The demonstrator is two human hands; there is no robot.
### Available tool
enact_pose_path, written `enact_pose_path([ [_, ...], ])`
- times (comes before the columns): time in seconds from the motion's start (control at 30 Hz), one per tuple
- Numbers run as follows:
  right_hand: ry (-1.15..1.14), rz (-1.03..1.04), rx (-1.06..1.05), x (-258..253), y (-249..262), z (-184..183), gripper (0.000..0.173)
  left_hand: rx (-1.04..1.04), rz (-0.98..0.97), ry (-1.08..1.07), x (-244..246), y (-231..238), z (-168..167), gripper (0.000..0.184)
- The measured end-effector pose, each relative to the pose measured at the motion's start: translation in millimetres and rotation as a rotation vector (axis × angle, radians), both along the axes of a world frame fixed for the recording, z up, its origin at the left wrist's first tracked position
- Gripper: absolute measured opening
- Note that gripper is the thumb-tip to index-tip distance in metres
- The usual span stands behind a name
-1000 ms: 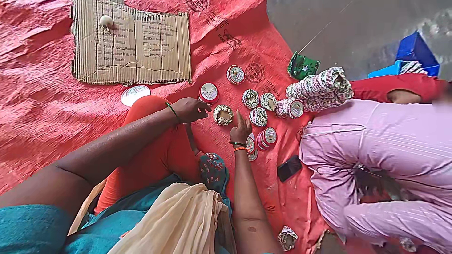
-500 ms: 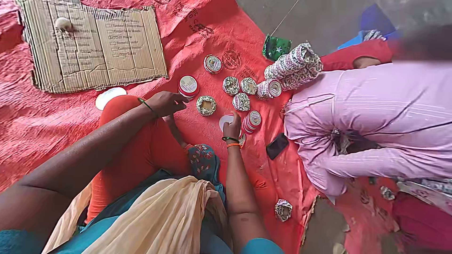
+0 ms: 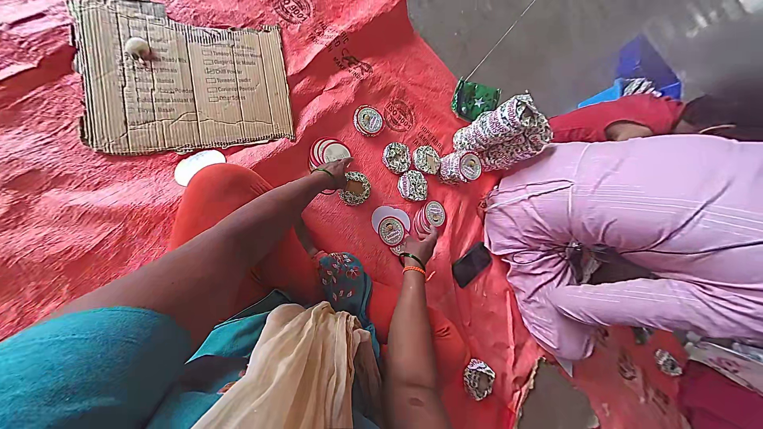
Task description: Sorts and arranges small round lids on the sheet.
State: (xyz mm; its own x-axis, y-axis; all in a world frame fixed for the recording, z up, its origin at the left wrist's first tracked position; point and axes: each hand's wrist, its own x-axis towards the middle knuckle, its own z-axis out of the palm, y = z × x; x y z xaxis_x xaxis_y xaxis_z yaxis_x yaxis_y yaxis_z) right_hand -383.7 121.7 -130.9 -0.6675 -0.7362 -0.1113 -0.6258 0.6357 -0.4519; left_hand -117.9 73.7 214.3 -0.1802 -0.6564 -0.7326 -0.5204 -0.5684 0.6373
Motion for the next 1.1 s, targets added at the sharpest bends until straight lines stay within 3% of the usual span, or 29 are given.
enact_pose_path([
  [0.07, -0.048, 0.044, 0.033, 3.5, 1.6, -1.9, 0.099, -0.035, 0.011, -0.074, -13.3, -9.2, -42.2, 0.052],
  [0.13, -0.114, 0.045, 0.153, 24.0, -4.9, 18.3, 0.107, -0.076, -0.003, -0.140, -24.9, -12.5, -69.9, 0.053],
  [0.27, -0.071, -0.031, 0.179, 33.6, -17.3, 28.4, 0.097, -0.018, -0.126, -0.036, -23.5, -9.5, -10.9, 0.045],
  [0.33, -0.081, -0.072, 0.182, 27.4, -16.8, 27.8, 0.098, -0.001, -0.106, -0.052, -27.1, -10.7, -21.3, 0.043],
  [0.4, -0.105, -0.130, 0.093, 12.0, -10.6, 17.9, 0.104, 0.004, -0.080, -0.128, -29.3, -12.0, -46.7, 0.044],
  [0.47, -0.210, -0.144, -0.153, 2.3, -3.6, 18.6, 0.112, -0.075, -0.103, -0.186, -31.4, -17.4, -97.4, 0.046],
  [0.53, -0.396, -0.106, -0.378, 22.6, 0.6, 51.0, 0.112, -0.218, -0.156, -0.194, -38.3, -25.8, -156.1, 0.042],
  [0.6, -0.528, -0.169, -0.404, 73.0, -0.6, 110.6, 0.107, -0.268, -0.145, -0.149, -44.8, -26.8, -179.8, 0.037],
  [0.67, -0.559, -0.160, -0.458, 103.8, -1.9, 139.2, 0.101, -0.299, -0.088, -0.039, -51.8, -26.2, -210.9, 0.033],
  [0.77, -0.639, 0.095, -0.675, 96.5, -5.1, 105.0, 0.097, -0.343, 0.066, 0.183, -62.1, -30.2, -284.0, 0.029],
  [0.8, -0.622, 0.168, -0.760, 90.4, -10.9, 83.9, 0.097, -0.291, 0.132, 0.221, -64.4, -31.8, -289.5, 0.027],
  [0.87, -0.661, -0.104, -0.414, 104.3, -34.2, 98.8, 0.106, -0.160, 0.239, 0.248, -66.3, -40.0, -289.1, 0.027],
  [0.93, -0.679, -0.019, -0.490, 82.8, -43.7, 52.4, 0.113, -0.070, 0.319, 0.252, -63.5, -46.6, -283.2, 0.034],
  [1.0, -0.708, 0.081, -0.562, 69.2, -47.0, 17.9, 0.116, -0.055, 0.366, 0.242, -64.1, -51.4, -299.7, 0.037],
  [1.1, -0.688, 0.039, -0.436, 94.2, -49.6, 44.1, 0.113, -0.028, 0.388, 0.237, -64.0, -55.7, -303.2, 0.037],
])
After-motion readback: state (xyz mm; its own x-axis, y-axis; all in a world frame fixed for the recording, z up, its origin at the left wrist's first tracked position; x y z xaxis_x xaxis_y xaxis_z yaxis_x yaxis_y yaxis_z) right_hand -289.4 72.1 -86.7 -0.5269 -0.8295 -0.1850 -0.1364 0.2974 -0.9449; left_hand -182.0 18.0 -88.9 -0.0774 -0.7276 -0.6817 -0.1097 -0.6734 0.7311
